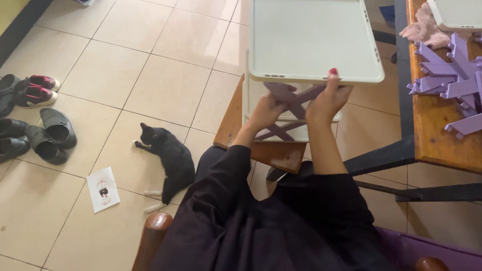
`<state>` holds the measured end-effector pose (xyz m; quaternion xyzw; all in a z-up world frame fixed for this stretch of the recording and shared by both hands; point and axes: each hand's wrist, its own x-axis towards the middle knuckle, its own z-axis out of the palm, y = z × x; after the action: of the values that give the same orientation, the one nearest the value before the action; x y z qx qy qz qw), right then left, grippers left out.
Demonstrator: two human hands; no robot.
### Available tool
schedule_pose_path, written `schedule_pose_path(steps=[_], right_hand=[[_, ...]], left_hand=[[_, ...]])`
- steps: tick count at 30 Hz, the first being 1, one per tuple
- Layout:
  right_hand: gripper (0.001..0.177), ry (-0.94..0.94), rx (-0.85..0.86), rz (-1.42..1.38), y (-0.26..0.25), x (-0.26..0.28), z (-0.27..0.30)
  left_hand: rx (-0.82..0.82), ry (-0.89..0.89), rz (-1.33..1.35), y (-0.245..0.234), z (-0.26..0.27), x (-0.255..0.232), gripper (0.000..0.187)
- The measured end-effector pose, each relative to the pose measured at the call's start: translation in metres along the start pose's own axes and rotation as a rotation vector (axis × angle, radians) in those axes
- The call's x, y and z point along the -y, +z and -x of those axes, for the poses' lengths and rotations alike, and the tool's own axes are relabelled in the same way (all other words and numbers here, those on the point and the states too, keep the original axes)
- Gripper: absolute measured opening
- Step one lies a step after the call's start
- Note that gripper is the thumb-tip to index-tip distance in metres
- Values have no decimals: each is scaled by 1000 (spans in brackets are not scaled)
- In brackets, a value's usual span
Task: The person assembles a stack of white plastic trays by inserting purple cross-shaped supports between them. They repeatedly pick up trays and supports, align and insert the supports, and stack the trays into a vertical unit. A black cat is present on the floor nearby.
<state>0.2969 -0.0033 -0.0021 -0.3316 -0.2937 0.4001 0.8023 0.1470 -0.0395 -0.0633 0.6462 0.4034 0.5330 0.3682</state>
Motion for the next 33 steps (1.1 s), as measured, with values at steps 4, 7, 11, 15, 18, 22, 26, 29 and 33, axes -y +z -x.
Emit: schedule_pose_path(steps=[4,7,11,15,18,22,26,29,33], right_hand=[[44,63,45,-45,3,-1,21],[42,118,45,-84,1,3,22],[39,202,122,-145,-6,9,18],[28,294,108,-135,-5,6,10],[25,314,87,-119,-9,3,8],[19,301,131,-153,-15,2,8],[19,291,196,-162,-15,8,9],[20,285,261,-151,-17,10,11],[22,245,293,-183,-17,5,10]], left_hand=[[21,-25,305,-7,14,29,49],[-129,-76,644,-9,22,29,71],[-373,-101,1164,-14,9,-2,68],[-607,-341,1007,-8,-16,-41,62],[-787,-335,1081,6,-29,-54,42],[-867,-247,1131,15,-31,-48,30],[-770,-282,973,14,-23,-37,35],[-742,-329,841,13,-16,-32,36],[-675,-267,935,7,-13,-34,36]])
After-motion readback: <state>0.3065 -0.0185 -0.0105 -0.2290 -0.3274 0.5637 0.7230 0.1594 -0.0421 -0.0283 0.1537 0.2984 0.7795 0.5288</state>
